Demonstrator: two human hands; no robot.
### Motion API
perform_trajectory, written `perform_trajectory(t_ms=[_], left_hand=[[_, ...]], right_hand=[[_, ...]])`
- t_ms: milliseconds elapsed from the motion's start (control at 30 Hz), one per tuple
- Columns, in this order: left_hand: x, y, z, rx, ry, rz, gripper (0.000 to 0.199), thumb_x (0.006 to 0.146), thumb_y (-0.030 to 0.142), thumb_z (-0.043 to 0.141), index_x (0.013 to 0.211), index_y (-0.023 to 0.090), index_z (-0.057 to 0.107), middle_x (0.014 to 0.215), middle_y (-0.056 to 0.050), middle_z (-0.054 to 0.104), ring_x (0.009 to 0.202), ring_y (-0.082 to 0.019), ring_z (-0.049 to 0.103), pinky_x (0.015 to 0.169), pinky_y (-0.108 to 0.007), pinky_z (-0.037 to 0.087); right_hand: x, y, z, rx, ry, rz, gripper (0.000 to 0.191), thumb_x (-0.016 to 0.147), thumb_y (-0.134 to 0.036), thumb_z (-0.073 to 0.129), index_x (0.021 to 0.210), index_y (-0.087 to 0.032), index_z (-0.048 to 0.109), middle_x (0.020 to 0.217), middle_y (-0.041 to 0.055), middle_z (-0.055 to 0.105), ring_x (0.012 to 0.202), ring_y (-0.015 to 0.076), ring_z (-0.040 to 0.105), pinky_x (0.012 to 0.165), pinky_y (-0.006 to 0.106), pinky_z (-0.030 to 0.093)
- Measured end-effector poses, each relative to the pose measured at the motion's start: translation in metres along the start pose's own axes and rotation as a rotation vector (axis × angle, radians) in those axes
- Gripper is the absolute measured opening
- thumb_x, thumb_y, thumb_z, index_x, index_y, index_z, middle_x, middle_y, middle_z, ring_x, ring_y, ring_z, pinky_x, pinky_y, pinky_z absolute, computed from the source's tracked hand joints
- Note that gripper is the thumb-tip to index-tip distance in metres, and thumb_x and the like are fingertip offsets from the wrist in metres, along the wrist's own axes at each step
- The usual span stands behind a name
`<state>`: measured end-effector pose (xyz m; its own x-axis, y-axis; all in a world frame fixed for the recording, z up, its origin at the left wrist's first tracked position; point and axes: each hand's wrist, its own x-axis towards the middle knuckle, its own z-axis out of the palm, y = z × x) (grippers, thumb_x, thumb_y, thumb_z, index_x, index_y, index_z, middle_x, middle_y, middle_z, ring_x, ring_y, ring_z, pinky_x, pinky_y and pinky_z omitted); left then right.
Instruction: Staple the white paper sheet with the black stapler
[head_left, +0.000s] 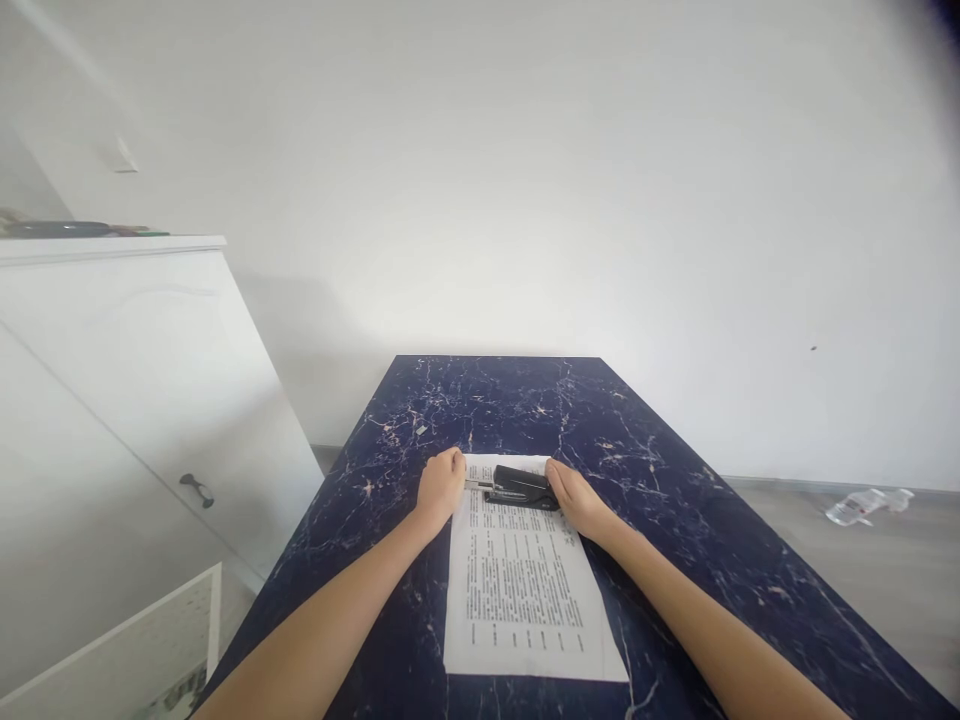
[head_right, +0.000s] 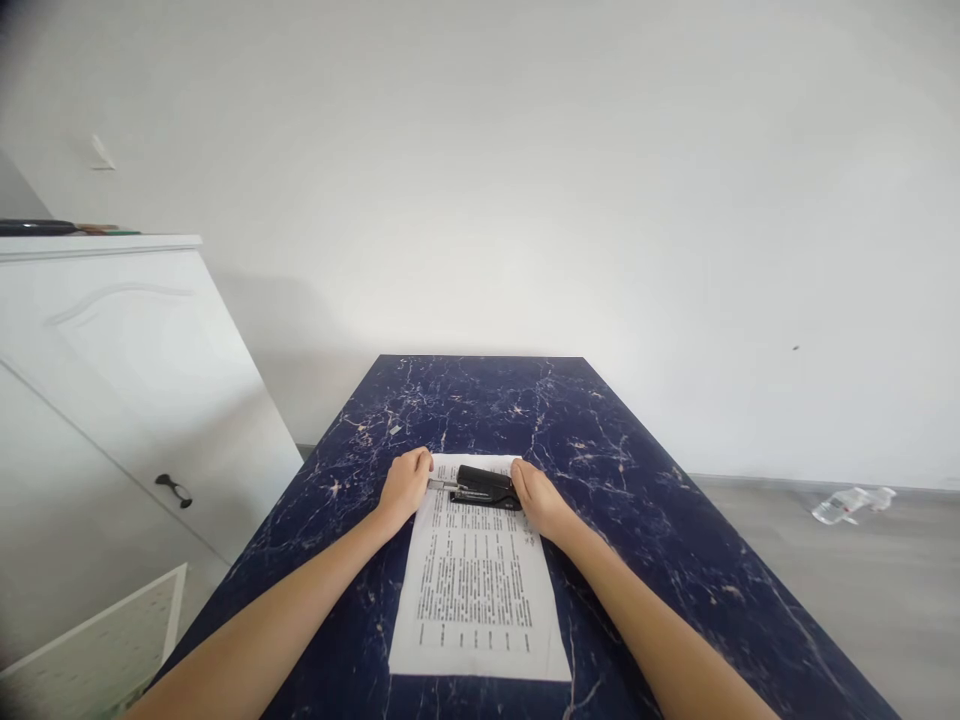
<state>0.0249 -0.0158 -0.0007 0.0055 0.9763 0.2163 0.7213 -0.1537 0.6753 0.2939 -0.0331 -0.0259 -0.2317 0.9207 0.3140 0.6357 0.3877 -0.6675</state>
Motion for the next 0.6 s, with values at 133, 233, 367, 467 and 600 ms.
perform_trajectory(t_ms=[133, 233, 367, 467, 600], left_hand=[[0.003, -0.002, -0.004, -0.012, -0.032, 0.039, 0.036, 0.097, 0.025, 0.039, 0.063, 0.022, 0.049, 0.058, 0.000, 0.052, 0.058, -0.017, 0.053, 0.061, -0.028, 0.028], [0.004, -0.005, -0.007, -0.042, -0.064, 0.113, 0.035, 0.097, 0.029, 0.043, 0.064, 0.022, 0.052, 0.057, 0.000, 0.052, 0.054, -0.017, 0.050, 0.060, -0.028, 0.026], [0.004, -0.005, -0.006, -0.079, -0.090, 0.183, 0.043, 0.097, 0.037, 0.048, 0.057, 0.022, 0.051, 0.055, -0.003, 0.054, 0.050, -0.017, 0.048, 0.058, -0.029, 0.025], [0.003, -0.004, -0.003, -0.163, -0.085, 0.201, 0.046, 0.096, 0.039, 0.050, 0.054, 0.021, 0.052, 0.053, -0.003, 0.053, 0.049, -0.016, 0.047, 0.058, -0.029, 0.029], [0.006, -0.004, 0.005, -0.598, -0.079, -0.047, 0.044, 0.098, 0.044, 0.047, 0.066, 0.018, 0.062, 0.059, -0.004, 0.057, 0.056, -0.018, 0.055, 0.060, -0.029, 0.042]], right_hand=[[-0.001, -0.004, -0.003, 0.031, -0.007, 0.008, 0.041, 0.108, -0.049, 0.023, 0.079, -0.025, 0.037, 0.076, -0.0001, 0.051, 0.072, 0.0190, 0.050, 0.071, 0.034, 0.042], [-0.002, -0.014, -0.009, 0.008, -0.025, -0.039, 0.036, 0.107, -0.050, 0.031, 0.088, -0.024, 0.049, 0.085, 0.0022, 0.057, 0.082, 0.0208, 0.053, 0.077, 0.036, 0.045], [-0.003, -0.024, -0.013, -0.097, -0.126, -0.129, 0.027, 0.095, -0.049, 0.061, 0.105, -0.024, 0.061, 0.102, 0.0074, 0.064, 0.096, 0.0257, 0.055, 0.083, 0.040, 0.048], [-0.004, -0.026, -0.012, -0.130, -0.142, -0.113, 0.024, 0.094, -0.045, 0.062, 0.102, -0.022, 0.064, 0.097, 0.0084, 0.063, 0.090, 0.0250, 0.058, 0.078, 0.040, 0.050], [-0.005, -0.028, -0.015, -0.151, -0.012, -0.204, 0.020, 0.098, -0.041, 0.060, 0.105, -0.022, 0.062, 0.099, 0.0096, 0.065, 0.090, 0.0264, 0.061, 0.077, 0.042, 0.054]])
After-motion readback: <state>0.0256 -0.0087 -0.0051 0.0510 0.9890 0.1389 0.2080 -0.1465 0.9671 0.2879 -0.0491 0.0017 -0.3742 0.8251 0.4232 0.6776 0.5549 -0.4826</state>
